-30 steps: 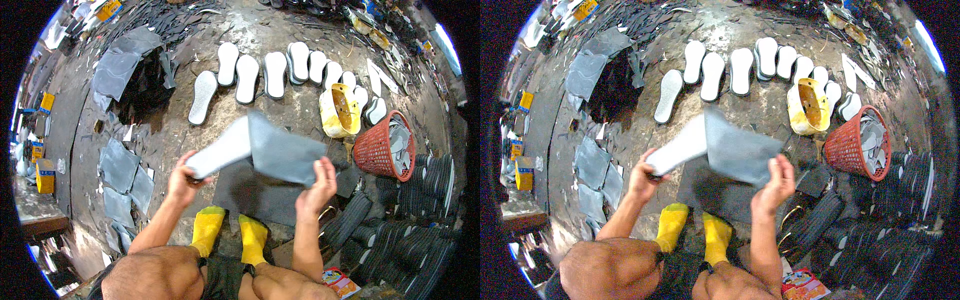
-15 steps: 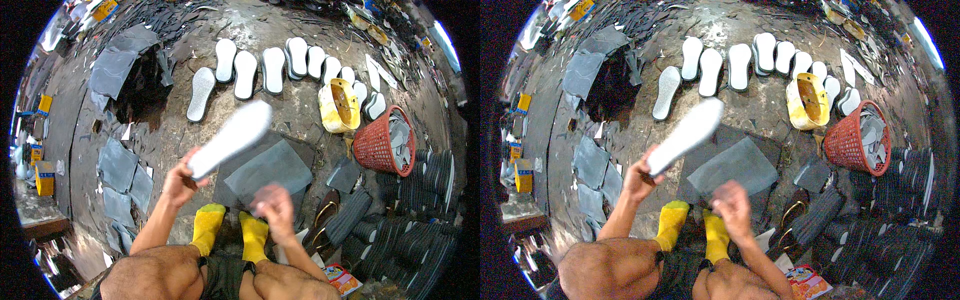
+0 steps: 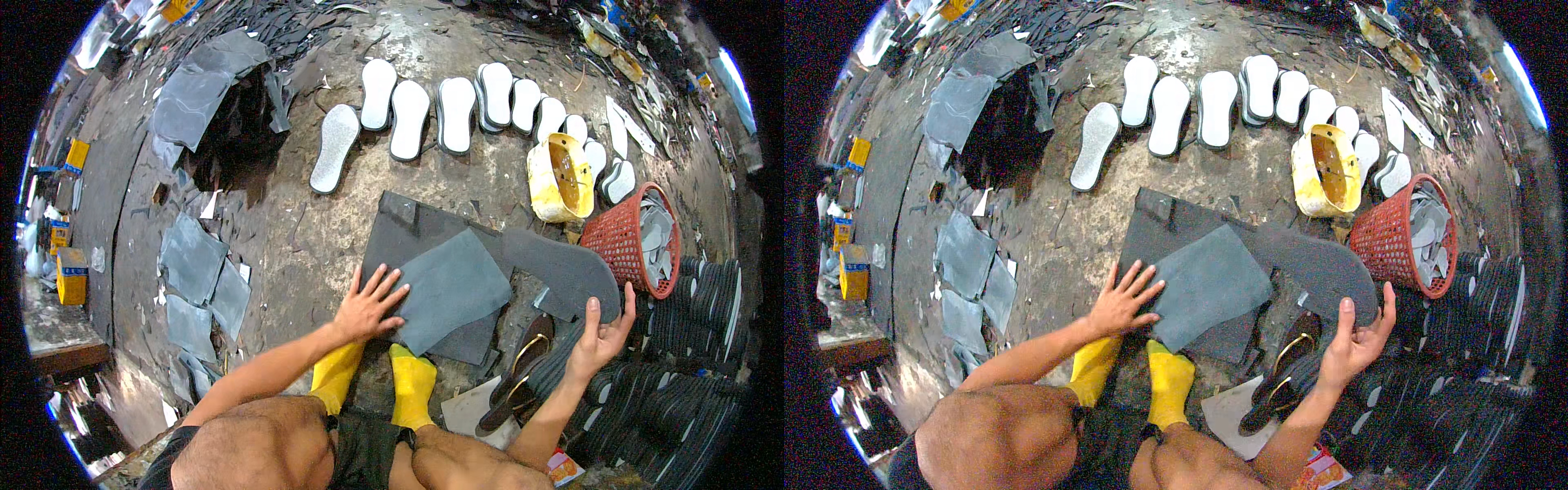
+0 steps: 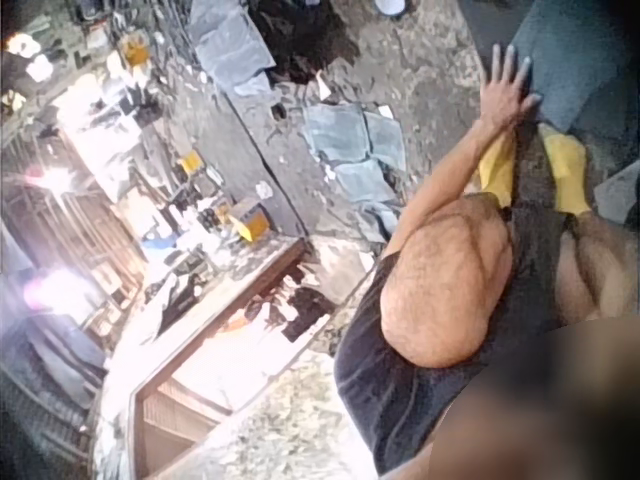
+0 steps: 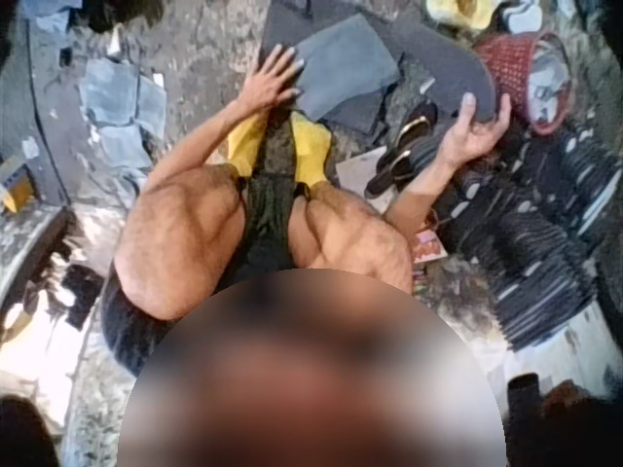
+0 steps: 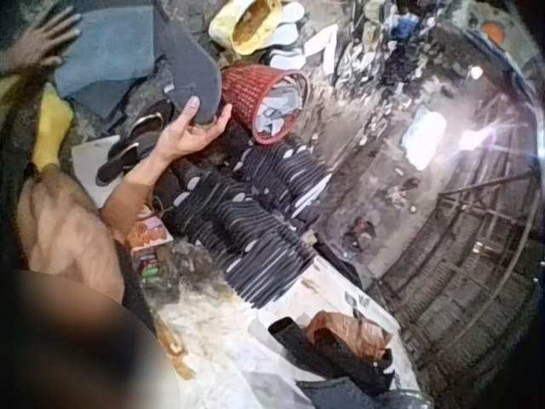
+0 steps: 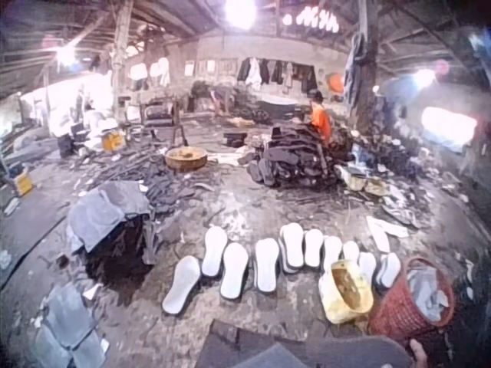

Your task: The person sits on the floor and repeatedly picks up black rubber shoe uppers and white insoles, aligns them, and presses them together by hand. The person handles each pair one at a time, flips them to check alignment, and places the assembled units aside.

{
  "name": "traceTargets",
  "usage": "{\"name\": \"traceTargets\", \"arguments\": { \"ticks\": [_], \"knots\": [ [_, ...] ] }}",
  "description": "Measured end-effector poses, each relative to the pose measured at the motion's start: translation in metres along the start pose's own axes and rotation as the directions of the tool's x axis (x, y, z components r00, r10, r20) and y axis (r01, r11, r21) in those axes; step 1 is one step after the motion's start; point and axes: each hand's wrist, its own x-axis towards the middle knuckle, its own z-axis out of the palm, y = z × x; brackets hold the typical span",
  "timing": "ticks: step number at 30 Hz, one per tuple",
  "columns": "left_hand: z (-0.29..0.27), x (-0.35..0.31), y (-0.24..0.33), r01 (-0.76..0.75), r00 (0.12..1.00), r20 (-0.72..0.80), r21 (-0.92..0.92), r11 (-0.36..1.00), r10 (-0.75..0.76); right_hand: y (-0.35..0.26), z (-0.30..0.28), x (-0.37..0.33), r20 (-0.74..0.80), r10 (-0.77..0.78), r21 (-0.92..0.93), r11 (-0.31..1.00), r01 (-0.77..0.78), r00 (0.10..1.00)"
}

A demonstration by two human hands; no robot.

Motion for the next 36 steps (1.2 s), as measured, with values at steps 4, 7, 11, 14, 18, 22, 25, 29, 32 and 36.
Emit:
{"name": "traceTargets", "arguments": {
  "ticks": [4, 7, 11, 14, 18, 22, 25, 29, 32, 36],
  "knots": [
    [-0.02, 0.025, -0.073, -0.155, 0.987, 0.065, 0.161, 0.975, 0.146, 0.015, 0.009, -0.006, 0.082, 0.141, 0.029, 0.989, -0.144, 0.987],
    [-0.048, 0.032, -0.094, -0.145, 0.985, 0.1, 0.07, 0.987, 0.138, 0.026, 0.022, -0.015, 0.193, 0.34, 0.111, 0.924, -0.365, 0.92],
    [-0.063, 0.02, -0.062, 0.046, 0.993, -0.055, -0.659, 0.751, -0.109, 0.048, 0.044, -0.045, 0.329, 0.549, 0.189, 0.759, -0.623, 0.768],
    [-0.049, 0.0, -0.022, 0.219, 0.871, 0.291, -0.951, -0.219, -0.395, 0.067, 0.056, -0.069, 0.417, 0.602, 0.241, 0.649, -0.721, 0.681],
    [-0.026, -0.02, -0.005, 0.297, 0.704, 0.464, -0.88, -0.37, -0.538, 0.091, 0.066, -0.089, 0.433, 0.682, 0.036, 0.64, -0.767, 0.589],
    [-0.012, -0.029, -0.001, 0.307, 0.601, 0.452, -0.892, -0.332, -0.659, 0.11, 0.065, -0.097, 0.452, 0.662, -0.106, 0.705, -0.701, 0.598],
    [-0.007, -0.032, 0.002, 0.31, 0.588, 0.412, -0.909, -0.277, -0.695, 0.118, 0.062, -0.103, 0.435, 0.684, -0.139, 0.693, -0.707, 0.585],
    [-0.002, -0.032, -0.001, 0.432, 0.577, 0.381, -0.893, -0.126, -0.723, 0.124, 0.06, -0.107, 0.436, 0.691, -0.168, 0.692, -0.703, 0.577],
    [0.0, -0.031, -0.004, 0.443, 0.581, 0.39, -0.888, -0.124, -0.714, 0.125, 0.06, -0.106, 0.449, 0.681, -0.151, 0.696, -0.702, 0.578],
    [0.001, -0.031, -0.005, 0.469, 0.586, 0.369, -0.88, -0.07, -0.722, 0.125, 0.059, -0.104, 0.463, 0.674, -0.137, 0.695, -0.706, 0.575]
  ]
}}
